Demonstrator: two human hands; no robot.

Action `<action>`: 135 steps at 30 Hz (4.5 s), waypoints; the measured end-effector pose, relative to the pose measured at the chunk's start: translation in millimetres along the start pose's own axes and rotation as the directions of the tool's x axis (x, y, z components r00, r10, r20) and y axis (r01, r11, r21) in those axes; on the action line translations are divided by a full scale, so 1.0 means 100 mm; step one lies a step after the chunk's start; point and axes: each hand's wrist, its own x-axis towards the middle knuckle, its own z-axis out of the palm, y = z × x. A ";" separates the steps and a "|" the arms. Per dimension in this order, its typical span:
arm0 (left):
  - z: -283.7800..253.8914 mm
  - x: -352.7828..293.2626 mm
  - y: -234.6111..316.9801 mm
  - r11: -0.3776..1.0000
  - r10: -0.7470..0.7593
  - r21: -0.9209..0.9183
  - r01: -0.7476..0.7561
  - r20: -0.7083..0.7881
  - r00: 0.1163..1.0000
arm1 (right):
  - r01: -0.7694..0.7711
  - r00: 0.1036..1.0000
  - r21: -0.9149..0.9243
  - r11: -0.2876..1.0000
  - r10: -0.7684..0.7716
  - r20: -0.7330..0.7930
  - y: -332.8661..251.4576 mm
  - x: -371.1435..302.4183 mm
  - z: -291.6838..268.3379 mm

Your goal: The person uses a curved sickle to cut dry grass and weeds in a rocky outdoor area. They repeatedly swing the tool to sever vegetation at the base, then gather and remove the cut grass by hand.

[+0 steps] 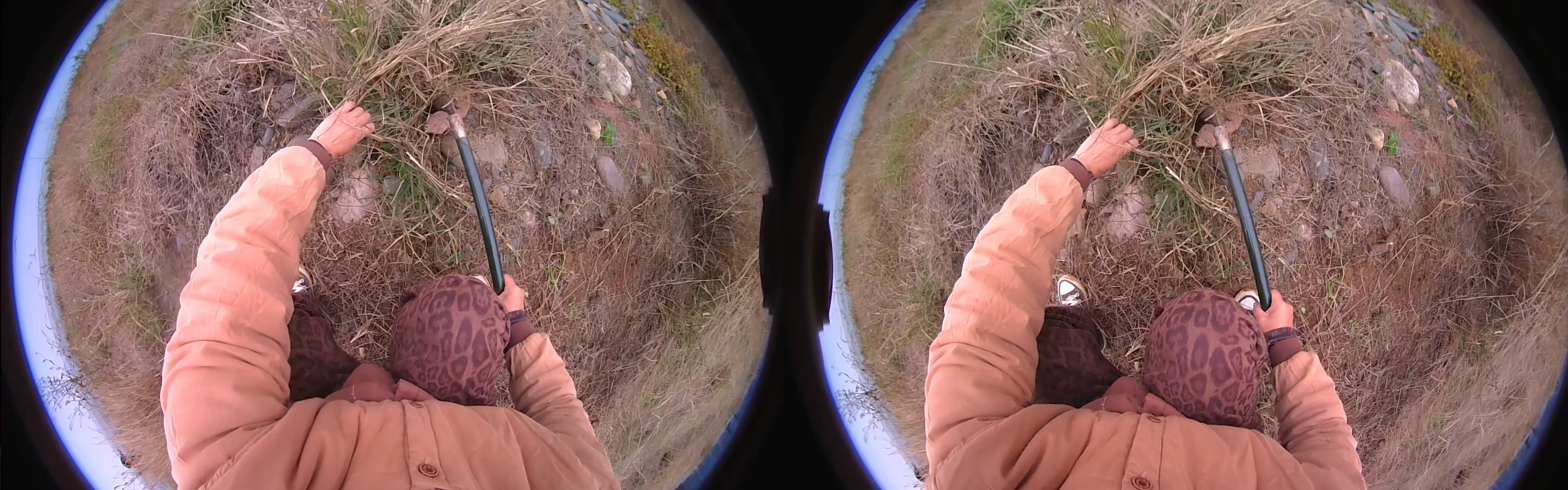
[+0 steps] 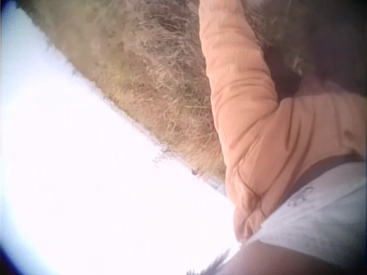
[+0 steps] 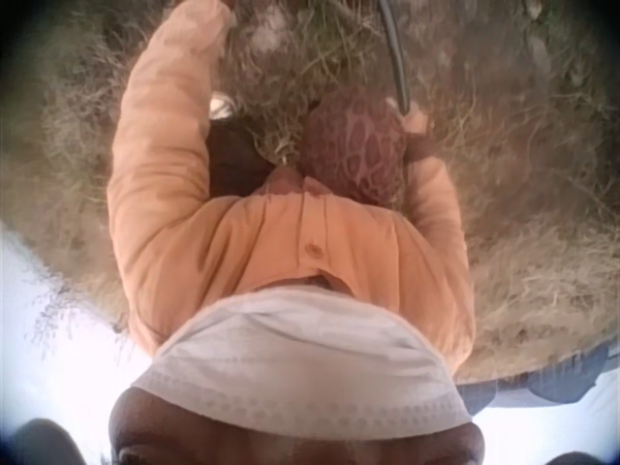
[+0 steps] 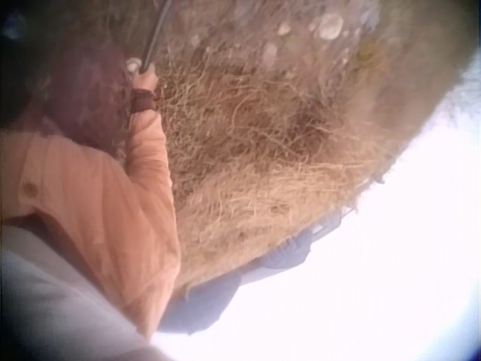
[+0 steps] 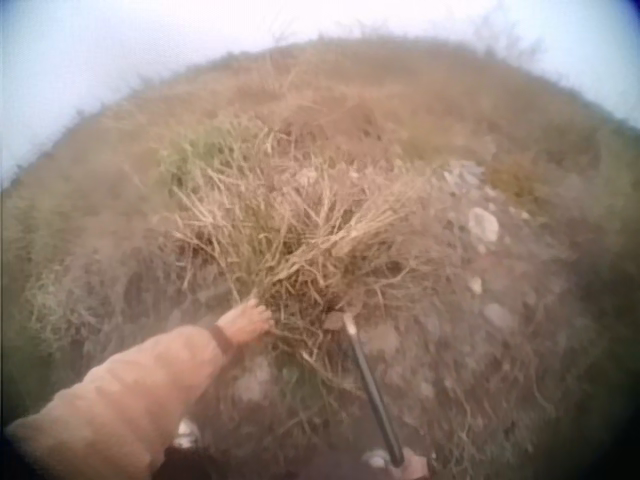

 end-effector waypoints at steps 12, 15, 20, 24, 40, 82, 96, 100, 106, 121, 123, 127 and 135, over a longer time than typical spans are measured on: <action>0.19 0.32 0.29 0.980 0.068 0.184 -0.073 0.037 0.997 | 0.102 0.992 -0.042 0.994 -0.105 -0.065 -0.03 0.57 0.48; 0.36 0.49 0.30 0.991 0.009 0.131 -0.020 0.085 0.996 | 0.026 0.982 0.291 0.956 -0.079 0.171 -0.16 0.55 0.39; 0.54 0.46 0.20 0.902 -0.052 0.428 0.055 -0.019 0.998 | -0.037 0.966 0.238 0.971 -0.026 0.256 -0.08 0.21 0.05; 0.53 0.36 0.18 0.907 -0.151 0.405 0.119 0.049 0.987 | 0.007 0.987 0.017 1.000 -0.009 0.159 -0.11 0.40 0.14; 0.39 -0.34 -0.02 0.980 -0.117 -0.121 0.157 0.288 0.951 | -0.076 0.987 -0.262 0.962 0.110 0.118 -0.16 -0.23 -0.19; 0.21 -0.41 0.18 0.956 -0.280 0.025 0.291 0.365 0.888 | -0.078 0.994 0.001 0.997 0.078 0.072 0.12 0.12 0.39; 0.08 -0.38 0.31 0.941 -0.316 -0.029 0.339 0.291 0.903 | -0.112 0.993 -0.068 0.991 0.114 0.030 -0.28 0.28 0.30; 0.11 -0.39 0.30 0.955 -0.289 0.020 0.295 0.282 0.915 | -0.141 0.985 0.096 0.985 0.130 0.111 -0.10 -0.20 0.21; 0.20 -0.44 0.33 0.953 -0.300 0.036 0.302 0.284 0.911 | -0.002 1.000 0.159 0.987 0.000 0.010 0.29 -0.22 0.25; 0.09 -0.41 0.38 0.944 -0.309 -0.007 0.329 0.324 0.894 | -0.041 0.995 0.052 0.998 0.036 0.092 0.34 -0.65 0.22; 0.11 -0.42 0.39 0.955 -0.288 0.019 0.296 0.305 0.908 | -0.013 0.998 0.063 0.998 0.010 0.061 0.44 -0.73 0.22; 0.11 -0.42 0.38 0.937 -0.317 -0.034 0.347 0.326 0.891 | -0.054 0.999 -0.006 0.998 0.054 -0.004 0.15 -0.16 0.26; 0.00 -0.41 0.36 0.956 -0.260 -0.061 0.286 0.267 0.928 | 0.064 0.997 0.279 0.958 -0.072 0.021 -0.09 -0.20 0.37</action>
